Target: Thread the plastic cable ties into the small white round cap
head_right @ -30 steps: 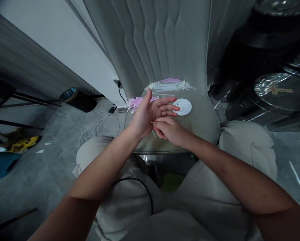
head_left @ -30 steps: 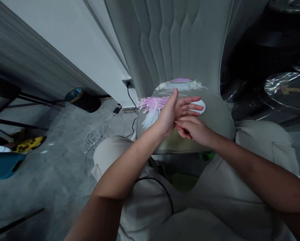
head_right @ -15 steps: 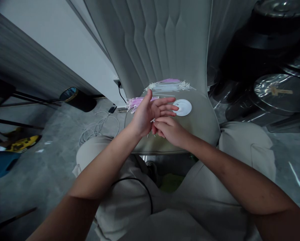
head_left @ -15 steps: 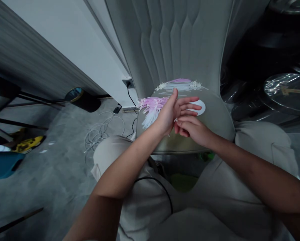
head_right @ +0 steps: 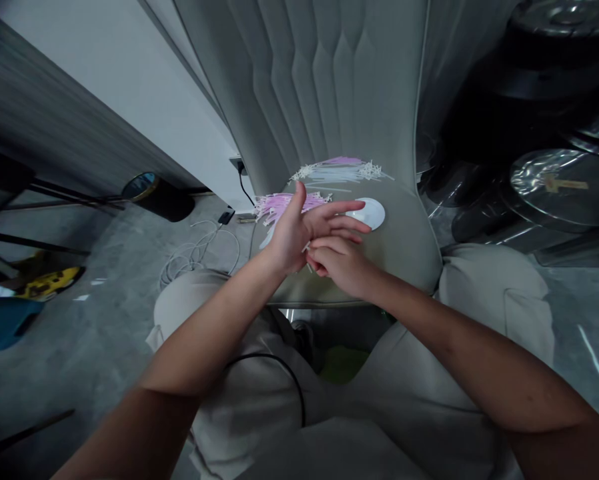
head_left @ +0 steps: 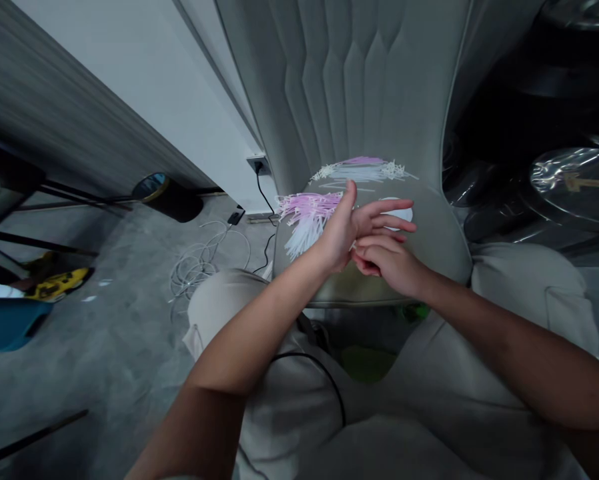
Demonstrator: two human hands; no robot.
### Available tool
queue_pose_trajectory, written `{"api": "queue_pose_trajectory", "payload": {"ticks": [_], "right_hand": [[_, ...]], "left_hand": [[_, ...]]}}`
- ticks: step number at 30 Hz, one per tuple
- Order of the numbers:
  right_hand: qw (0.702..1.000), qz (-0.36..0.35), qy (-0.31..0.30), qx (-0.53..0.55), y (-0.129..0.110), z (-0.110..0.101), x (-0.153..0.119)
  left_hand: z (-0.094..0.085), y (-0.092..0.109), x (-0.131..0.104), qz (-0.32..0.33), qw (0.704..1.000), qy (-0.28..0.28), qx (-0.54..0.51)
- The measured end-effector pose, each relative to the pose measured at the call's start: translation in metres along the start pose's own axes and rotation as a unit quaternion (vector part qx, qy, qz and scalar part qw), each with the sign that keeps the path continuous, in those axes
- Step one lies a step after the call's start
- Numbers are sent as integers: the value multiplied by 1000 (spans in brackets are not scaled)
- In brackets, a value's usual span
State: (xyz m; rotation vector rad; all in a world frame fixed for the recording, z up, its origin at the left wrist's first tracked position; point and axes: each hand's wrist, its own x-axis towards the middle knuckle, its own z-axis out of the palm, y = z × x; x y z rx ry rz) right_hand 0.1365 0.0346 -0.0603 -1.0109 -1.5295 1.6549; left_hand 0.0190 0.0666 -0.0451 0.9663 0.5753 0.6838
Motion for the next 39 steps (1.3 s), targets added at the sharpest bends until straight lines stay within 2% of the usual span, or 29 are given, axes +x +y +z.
{"api": "queue_pose_trajectory", "payload": {"ticks": [5, 11, 20, 27, 32, 39], "right_hand": [[999, -3, -37, 17, -6, 2, -1], [998, 31, -40, 36, -2, 3, -4], [998, 34, -47, 30, -2, 2, -4], [997, 43, -41, 40, -3, 4, -4], [998, 48, -29, 29, 1, 6, -3], [999, 45, -23, 16, 6, 6, -2]], "left_hand": [[1, 5, 0, 9, 1000, 1, 4], [-2, -1, 3, -17, 1000, 0, -8], [5, 1, 2, -17, 999, 45, 17], [2, -2, 0, -5, 1000, 4, -18], [3, -2, 0, -39, 999, 25, -10], [2, -3, -1, -33, 999, 16, -18]]}}
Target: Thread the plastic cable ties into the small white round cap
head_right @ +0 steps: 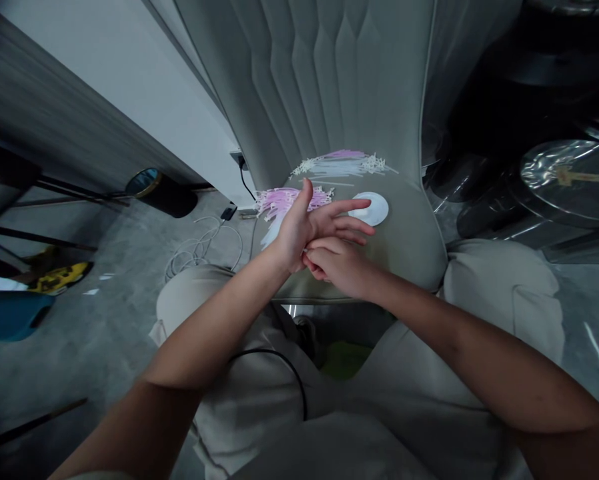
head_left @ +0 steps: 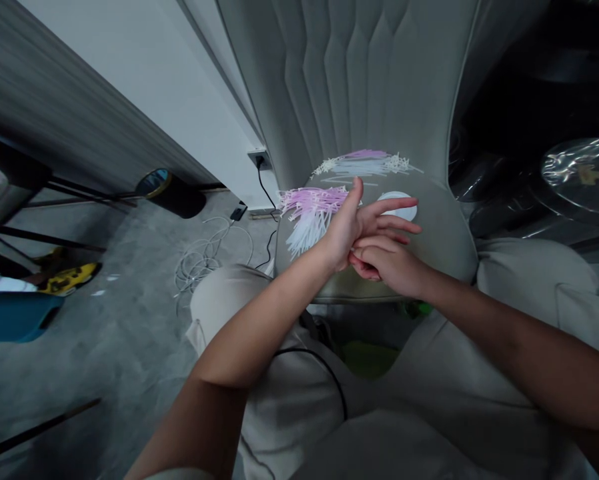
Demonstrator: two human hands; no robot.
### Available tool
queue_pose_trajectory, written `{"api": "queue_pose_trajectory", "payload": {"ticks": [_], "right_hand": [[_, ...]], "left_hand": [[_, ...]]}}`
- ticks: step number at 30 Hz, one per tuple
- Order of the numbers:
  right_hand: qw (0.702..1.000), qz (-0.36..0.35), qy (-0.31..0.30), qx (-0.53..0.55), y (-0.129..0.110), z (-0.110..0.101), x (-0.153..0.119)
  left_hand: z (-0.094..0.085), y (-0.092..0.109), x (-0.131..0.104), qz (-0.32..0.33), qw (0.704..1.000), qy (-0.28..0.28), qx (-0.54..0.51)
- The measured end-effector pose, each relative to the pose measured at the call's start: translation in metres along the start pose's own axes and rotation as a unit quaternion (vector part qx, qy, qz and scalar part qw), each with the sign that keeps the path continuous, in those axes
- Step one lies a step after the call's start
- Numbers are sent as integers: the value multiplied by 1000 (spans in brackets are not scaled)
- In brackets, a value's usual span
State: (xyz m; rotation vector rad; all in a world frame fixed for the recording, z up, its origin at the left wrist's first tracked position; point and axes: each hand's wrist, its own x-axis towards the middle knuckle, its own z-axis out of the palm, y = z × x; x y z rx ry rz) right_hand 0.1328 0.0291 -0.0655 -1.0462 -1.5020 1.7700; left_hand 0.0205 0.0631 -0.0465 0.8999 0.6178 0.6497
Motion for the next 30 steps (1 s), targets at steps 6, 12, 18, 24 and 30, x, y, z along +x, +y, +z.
{"api": "queue_pose_trajectory", "payload": {"ticks": [6, 12, 18, 24, 30], "right_hand": [[1000, 7, -3, -1, 2, 2, 2], [1000, 18, 5, -7, 4, 2, 3], [1000, 18, -10, -12, 7, 0, 7], [1000, 9, -17, -16, 11, 0, 10], [1000, 8, -21, -7, 10, 0, 9]], "left_hand": [[4, 1, -2, -8, 999, 26, 16], [3, 0, -2, -5, 999, 26, 26], [-2, -2, 0, 6, 999, 23, 27], [-2, -3, 1, -1, 999, 25, 21], [-4, -5, 3, -3, 998, 56, 41]]}}
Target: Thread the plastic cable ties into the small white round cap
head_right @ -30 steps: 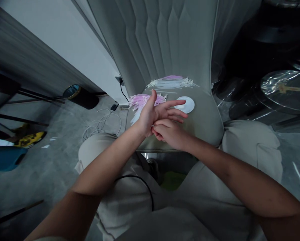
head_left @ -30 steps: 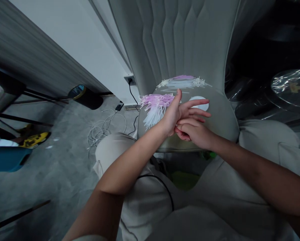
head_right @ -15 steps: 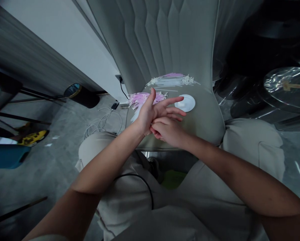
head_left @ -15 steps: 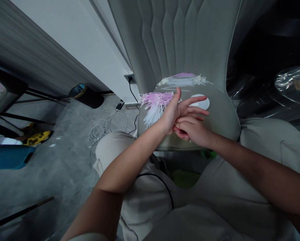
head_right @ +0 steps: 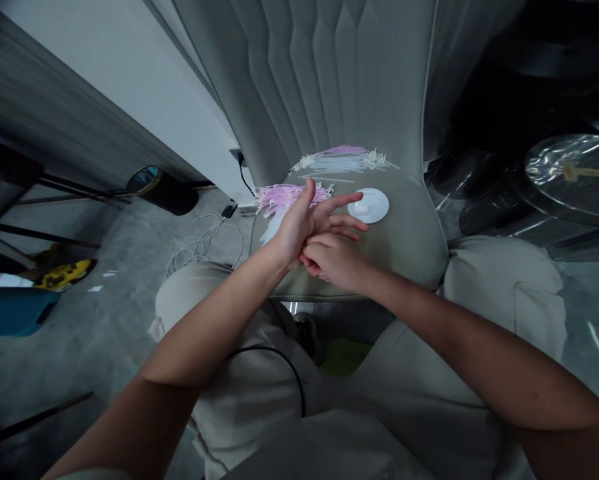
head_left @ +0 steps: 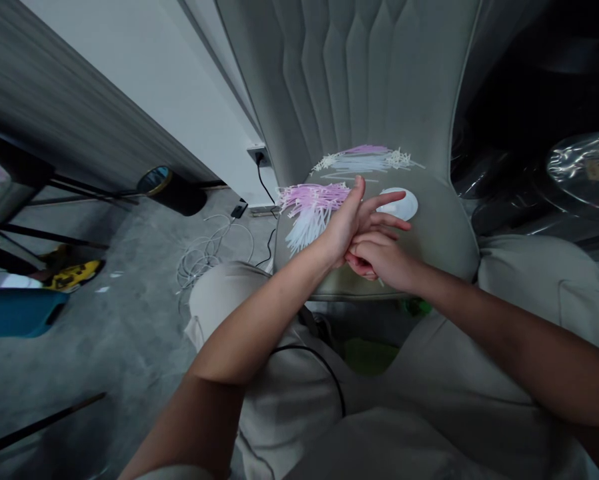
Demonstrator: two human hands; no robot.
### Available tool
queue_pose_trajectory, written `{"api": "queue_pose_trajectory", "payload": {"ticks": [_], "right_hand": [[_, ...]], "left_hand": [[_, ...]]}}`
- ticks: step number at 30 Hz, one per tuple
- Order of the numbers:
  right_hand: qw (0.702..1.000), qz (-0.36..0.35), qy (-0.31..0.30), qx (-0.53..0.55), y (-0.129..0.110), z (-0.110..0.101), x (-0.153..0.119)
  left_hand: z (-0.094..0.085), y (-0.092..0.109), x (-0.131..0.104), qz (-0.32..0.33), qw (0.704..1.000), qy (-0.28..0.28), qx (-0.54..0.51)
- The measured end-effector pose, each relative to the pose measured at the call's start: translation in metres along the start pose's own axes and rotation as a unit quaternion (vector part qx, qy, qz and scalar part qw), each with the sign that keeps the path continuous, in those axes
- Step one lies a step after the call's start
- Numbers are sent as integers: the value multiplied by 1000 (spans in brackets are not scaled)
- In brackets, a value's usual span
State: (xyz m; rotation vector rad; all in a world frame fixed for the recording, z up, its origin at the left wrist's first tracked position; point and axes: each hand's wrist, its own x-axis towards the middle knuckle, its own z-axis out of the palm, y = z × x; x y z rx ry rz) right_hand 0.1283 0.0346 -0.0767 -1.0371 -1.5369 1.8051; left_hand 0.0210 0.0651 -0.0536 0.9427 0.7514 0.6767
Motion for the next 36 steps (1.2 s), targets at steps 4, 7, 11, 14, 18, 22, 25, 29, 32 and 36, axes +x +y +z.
{"api": "queue_pose_trajectory", "payload": {"ticks": [4, 7, 11, 14, 18, 22, 25, 29, 32, 36], "right_hand": [[1000, -12, -8, 3, -11, -2, -4], [1000, -24, -17, 6, -19, -4, -6], [999, -38, -18, -13, -22, -9, -10], [999, -46, -2, -25, -21, -15, -12], [997, -69, 20, -27, -21, -20, -13], [990, -108, 47, -78, -21, -23, -13], [975, -136, 89, -154, -20, -22, -14], [966, -119, 92, -210, -16, -19, -14], [968, -103, 70, -219, -12, -17, -11], [970, -87, 46, -222, -6, -13, -8]], "left_hand": [[0, 3, 1, 10, 999, -17, -30], [1, 9, 1, 41, 998, -7, -47], [-1, 12, -2, 63, 997, 34, -14], [-6, 12, -8, 91, 992, 66, 49], [-10, 12, -21, 157, 963, 131, 174], [-15, 9, -38, 222, 896, 182, 338], [-21, 3, -49, 231, 855, 214, 412], [-32, -10, -59, 270, 832, 206, 439], [-39, -17, -67, 296, 817, 194, 455], [-43, -23, -74, 319, 803, 150, 481]]}}
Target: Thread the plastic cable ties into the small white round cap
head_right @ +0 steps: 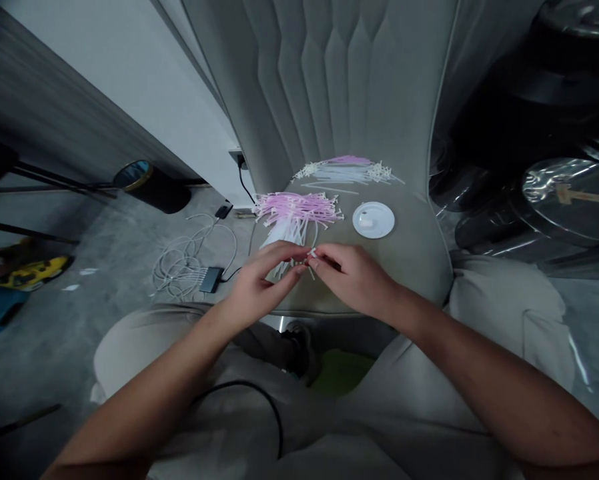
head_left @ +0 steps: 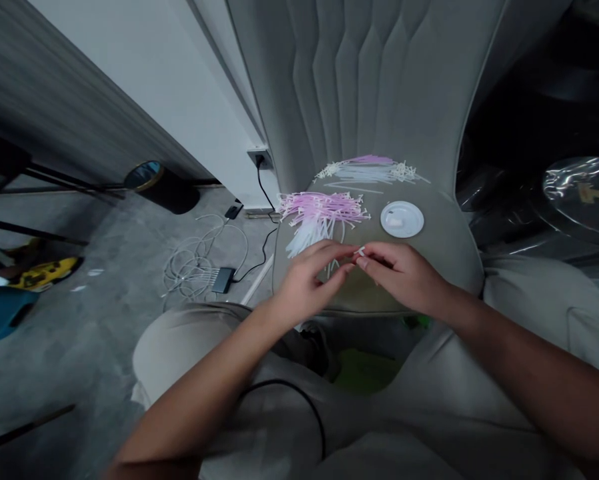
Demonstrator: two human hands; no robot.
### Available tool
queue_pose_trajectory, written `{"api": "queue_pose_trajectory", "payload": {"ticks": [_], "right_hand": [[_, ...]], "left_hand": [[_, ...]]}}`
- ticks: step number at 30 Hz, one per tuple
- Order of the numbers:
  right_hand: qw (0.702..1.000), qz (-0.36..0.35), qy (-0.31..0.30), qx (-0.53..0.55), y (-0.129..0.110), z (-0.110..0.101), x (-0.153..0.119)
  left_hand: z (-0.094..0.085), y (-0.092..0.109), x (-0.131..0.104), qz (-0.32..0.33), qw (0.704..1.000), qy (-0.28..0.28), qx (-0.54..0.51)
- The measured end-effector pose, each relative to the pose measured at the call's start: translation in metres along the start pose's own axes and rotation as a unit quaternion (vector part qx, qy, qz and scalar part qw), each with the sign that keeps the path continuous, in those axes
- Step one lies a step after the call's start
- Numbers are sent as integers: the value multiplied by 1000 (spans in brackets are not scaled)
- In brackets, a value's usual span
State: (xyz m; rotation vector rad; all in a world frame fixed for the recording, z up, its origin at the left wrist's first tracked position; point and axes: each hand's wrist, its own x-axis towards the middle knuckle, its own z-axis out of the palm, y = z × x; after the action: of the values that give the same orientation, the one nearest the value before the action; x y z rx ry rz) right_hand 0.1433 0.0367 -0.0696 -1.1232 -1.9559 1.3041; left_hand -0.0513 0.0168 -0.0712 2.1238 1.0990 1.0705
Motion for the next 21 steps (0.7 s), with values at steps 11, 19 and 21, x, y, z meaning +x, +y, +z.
{"api": "queue_pose_trajectory", "payload": {"ticks": [11, 19, 21], "right_hand": [[998, 34, -46, -9, 5, 4, 2], [999, 24, -33, -27, 12, -2, 7], [999, 29, -33, -26, 12, -5, 10]], "left_hand": [[4, -7, 6, -33, 999, -22, -21], [12, -12, 16, -64, 997, -27, -13], [14, -15, 19, -68, 997, -26, -18]]}}
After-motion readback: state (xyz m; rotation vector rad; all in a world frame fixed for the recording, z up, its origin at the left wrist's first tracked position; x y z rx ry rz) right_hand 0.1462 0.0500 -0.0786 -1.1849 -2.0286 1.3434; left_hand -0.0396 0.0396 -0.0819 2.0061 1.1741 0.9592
